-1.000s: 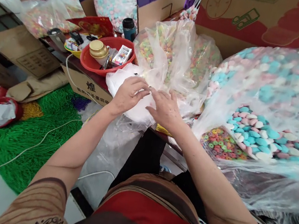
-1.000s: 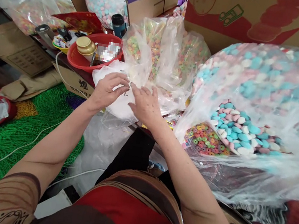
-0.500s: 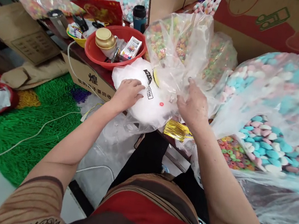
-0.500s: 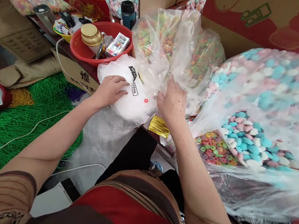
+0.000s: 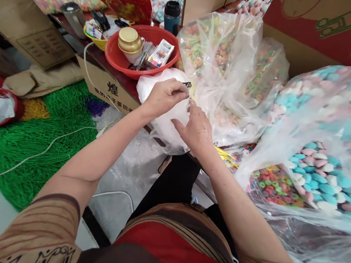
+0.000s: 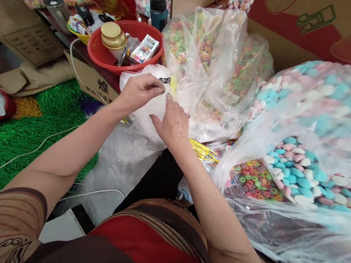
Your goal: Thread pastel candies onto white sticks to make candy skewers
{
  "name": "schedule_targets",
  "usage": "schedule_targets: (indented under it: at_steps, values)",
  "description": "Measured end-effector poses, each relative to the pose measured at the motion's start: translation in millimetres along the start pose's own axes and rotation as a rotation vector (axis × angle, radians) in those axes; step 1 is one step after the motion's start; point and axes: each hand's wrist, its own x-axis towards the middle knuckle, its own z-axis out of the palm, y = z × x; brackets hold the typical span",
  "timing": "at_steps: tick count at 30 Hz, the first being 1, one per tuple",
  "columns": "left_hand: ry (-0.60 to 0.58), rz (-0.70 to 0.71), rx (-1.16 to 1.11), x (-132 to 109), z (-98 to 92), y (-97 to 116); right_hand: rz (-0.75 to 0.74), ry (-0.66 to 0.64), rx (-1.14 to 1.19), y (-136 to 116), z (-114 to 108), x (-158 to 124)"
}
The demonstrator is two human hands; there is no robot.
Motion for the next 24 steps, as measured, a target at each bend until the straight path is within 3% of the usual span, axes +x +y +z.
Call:
schedule_targets:
  at_steps: [5, 10, 13, 15, 18, 21, 22, 24]
  values:
    - [-0.073, -0.012, -0.252, 11, 5.8, 5, 0.116, 0.007, 0.092, 17, -12, 13]
    - [-0.062, 0.018, -0.051, 1, -7.6, 2, 0.244, 0.169, 0.443, 53, -30, 27]
    - [-0.264, 0.037, 0.157, -16, -10.1, 5, 0.315, 0.206, 0.655, 71, -31, 35]
    - [-0.378, 0.09, 0.188, -27, -6.1, 13, 0.319, 0.189, 0.68, 73, -33, 36]
    - [-0.377, 0.201, 0.067, -39, 7.8, 33, 0.222, 0.248, 0.625, 51, -53, 30]
    - [-0.329, 0.247, -0.044, -41, 32.3, 50, -0.039, 0.383, 0.691, 8, -93, 13]
    - [-0.325, 0.256, -0.056, -41, 42.6, 54, -0.131, 0.366, 0.681, -7, -107, 8]
    - [-0.331, 0.278, -0.047, -40, 63.6, 58, -0.296, 0.194, 0.626, -32, -123, -1]
